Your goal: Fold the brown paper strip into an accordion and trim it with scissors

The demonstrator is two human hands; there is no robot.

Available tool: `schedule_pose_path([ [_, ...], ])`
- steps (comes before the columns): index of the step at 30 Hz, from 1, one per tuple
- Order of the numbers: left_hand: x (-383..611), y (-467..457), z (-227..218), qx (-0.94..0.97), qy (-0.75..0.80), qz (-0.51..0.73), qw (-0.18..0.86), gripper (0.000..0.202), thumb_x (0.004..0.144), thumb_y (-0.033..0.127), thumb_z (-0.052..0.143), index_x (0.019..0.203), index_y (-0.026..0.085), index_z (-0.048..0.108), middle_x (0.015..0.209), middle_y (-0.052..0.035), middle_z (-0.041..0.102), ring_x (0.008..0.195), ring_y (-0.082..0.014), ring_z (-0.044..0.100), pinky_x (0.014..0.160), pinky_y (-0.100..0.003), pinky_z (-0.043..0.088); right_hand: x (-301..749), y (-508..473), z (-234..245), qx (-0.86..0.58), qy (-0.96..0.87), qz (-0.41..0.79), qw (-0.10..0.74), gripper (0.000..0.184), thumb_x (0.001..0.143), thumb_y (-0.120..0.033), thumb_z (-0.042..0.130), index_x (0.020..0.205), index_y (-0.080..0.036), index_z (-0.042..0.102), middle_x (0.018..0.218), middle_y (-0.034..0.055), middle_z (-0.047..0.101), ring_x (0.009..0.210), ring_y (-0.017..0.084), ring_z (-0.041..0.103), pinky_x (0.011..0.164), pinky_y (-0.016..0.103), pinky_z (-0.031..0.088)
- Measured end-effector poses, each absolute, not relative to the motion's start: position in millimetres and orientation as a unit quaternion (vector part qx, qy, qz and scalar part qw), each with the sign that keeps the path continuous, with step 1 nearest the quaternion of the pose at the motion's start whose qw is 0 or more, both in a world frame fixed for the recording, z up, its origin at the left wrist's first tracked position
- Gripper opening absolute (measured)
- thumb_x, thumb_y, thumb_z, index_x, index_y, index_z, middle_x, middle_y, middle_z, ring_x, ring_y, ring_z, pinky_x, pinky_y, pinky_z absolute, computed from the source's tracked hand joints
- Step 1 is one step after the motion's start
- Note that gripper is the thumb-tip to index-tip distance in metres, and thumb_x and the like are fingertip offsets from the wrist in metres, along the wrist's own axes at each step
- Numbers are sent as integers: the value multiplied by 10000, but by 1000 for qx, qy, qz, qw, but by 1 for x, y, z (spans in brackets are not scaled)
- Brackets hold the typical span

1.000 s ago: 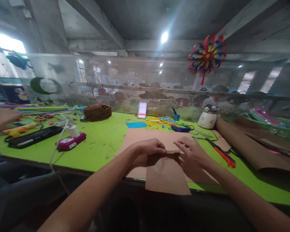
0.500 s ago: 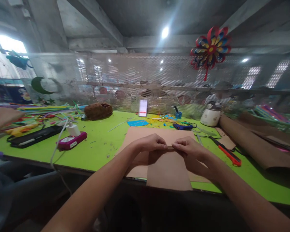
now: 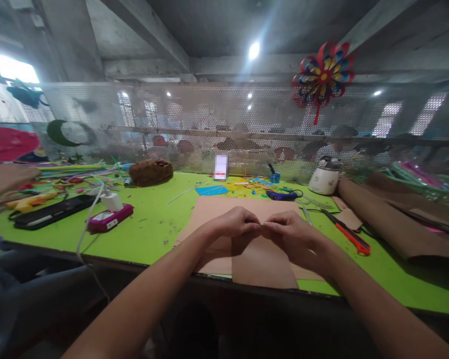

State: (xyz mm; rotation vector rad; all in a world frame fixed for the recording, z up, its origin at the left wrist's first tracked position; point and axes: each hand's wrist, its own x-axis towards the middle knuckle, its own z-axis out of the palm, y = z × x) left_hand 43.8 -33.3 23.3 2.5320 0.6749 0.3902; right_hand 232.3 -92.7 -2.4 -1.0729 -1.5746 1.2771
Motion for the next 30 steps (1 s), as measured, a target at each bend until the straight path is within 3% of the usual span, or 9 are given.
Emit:
schedule_pose_path([
  [5,47,-32,23,935,245,142,212,276,853,288,475,941,124,678,808,-41,670,667,-114,521,613,-200,373,239,-85,-2,-461,-665,442,387,287,677,-428,662,662,-143,625,571,-7,472,522,98,361,449,226,272],
  [11,46,-30,14,933,238,153,222,280,858,316,469,912,130,672,801,-39,671,681,-124,537,610,-205,377,231,-102,-2,-439,-676,449,386,300,774,-453,565,779,-154,595,628,-16,469,543,91,353,455,215,275],
  [17,43,-27,17,931,250,136,227,284,848,327,474,882,117,664,777,-42,653,660,-122,523,587,-209,364,234,-98,3,-463,-711,389,358,311,748,-459,582,665,-162,540,560,-23,424,505,91,325,424,220,248],
  [22,35,-21,22,931,260,93,237,270,837,339,488,793,126,649,666,-17,609,579,-102,485,544,-202,337,239,-94,0,-480,-694,376,383,283,751,-422,563,628,-174,505,513,-38,373,477,85,304,410,220,227],
  [30,32,-17,22,911,290,117,268,421,810,511,495,645,132,578,469,28,484,447,-74,378,470,-205,264,254,-78,7,-480,-718,338,373,356,695,-486,613,569,-167,517,479,-31,421,479,96,361,431,231,246],
])
